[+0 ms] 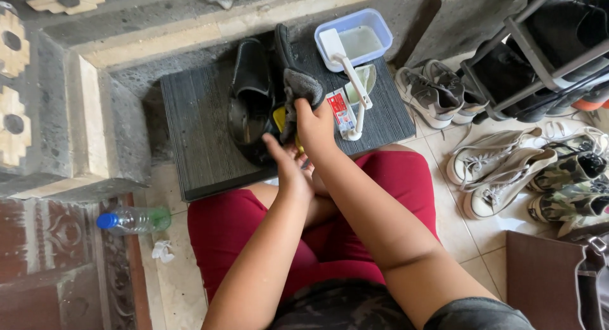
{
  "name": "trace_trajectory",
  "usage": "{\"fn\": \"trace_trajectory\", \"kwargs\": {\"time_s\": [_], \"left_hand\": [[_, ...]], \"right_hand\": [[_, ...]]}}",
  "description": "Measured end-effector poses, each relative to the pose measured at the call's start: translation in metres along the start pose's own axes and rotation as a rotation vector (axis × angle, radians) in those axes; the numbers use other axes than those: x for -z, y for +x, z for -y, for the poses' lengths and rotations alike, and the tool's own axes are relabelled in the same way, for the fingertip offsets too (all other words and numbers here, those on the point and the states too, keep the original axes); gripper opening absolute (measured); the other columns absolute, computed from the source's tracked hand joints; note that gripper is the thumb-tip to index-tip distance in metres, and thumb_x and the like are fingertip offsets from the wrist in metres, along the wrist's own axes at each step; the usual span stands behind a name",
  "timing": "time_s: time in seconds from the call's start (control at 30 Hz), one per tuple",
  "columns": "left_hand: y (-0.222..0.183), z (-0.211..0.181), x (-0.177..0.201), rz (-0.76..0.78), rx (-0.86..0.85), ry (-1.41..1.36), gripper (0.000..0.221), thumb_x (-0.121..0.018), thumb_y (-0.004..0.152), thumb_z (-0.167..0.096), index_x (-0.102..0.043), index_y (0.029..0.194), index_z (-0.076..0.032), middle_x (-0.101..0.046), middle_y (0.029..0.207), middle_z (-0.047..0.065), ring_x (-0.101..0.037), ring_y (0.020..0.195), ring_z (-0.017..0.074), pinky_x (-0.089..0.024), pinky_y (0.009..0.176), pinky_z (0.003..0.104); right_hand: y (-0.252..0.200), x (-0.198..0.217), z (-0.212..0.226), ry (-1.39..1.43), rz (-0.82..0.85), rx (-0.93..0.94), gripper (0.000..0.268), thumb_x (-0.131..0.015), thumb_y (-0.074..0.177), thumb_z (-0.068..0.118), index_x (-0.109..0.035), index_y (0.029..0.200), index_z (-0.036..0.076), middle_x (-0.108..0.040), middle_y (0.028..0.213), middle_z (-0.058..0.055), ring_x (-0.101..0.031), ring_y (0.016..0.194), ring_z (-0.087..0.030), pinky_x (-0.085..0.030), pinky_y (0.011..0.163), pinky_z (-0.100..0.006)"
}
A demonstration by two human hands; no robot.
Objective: Cleaning a shoe with a cloth and applying adhesive to the sole of another shoe using a brush
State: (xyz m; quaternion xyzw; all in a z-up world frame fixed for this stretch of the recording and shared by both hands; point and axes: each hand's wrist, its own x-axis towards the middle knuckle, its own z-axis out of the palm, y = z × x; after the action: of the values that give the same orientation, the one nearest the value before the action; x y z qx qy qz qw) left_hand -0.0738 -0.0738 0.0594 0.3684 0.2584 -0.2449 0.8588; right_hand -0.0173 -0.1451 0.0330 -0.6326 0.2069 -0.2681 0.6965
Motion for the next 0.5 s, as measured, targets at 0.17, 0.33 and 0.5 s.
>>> {"fn": "trace_trajectory", "kwargs": {"time_s": [0.17, 0.33, 0.5], "left_hand": [[-0.08, -0.047, -0.056, 0.019, -0.034, 0.16, 0.1, -0.052, 0.082, -0.075, -0.024, 0.16, -0.019, -0.014, 0.169, 0.004, -0.005, 0.158, 0.0306, -0.01, 0.127, 0.058], [-0.052, -0.065, -0.056, -0.028, -0.171, 0.187, 0.075, -0.073, 0.084, -0.045, -0.048, 0.146, -0.01, -0.045, 0.149, 0.018, -0.049, 0.132, 0.0361, -0.049, 0.107, 0.054], [-0.011, -0.085, -0.033, 0.16, -0.565, 0.002, 0.031, -0.063, 0.092, -0.018, -0.066, 0.121, -0.007, -0.075, 0.114, 0.015, -0.074, 0.099, 0.0285, -0.062, 0.074, 0.044]], "right_hand": [[-0.024, 0.005, 0.055, 0.098, 0.095, 0.152, 0.014, -0.063, 0.088, 0.005, -0.072, 0.098, 0.006, -0.067, 0.089, -0.006, -0.061, 0.092, -0.017, -0.054, 0.087, -0.038], [-0.026, 0.01, 0.07, 0.242, 0.167, 0.313, 0.018, -0.056, 0.103, 0.016, -0.069, 0.11, 0.006, -0.068, 0.103, -0.003, -0.056, 0.099, -0.012, -0.051, 0.095, -0.034], [-0.025, 0.019, 0.11, -0.209, 0.305, 0.692, 0.063, -0.034, 0.106, 0.058, -0.045, 0.134, 0.003, -0.048, 0.129, -0.011, -0.049, 0.123, -0.025, -0.037, 0.111, -0.038]]}}
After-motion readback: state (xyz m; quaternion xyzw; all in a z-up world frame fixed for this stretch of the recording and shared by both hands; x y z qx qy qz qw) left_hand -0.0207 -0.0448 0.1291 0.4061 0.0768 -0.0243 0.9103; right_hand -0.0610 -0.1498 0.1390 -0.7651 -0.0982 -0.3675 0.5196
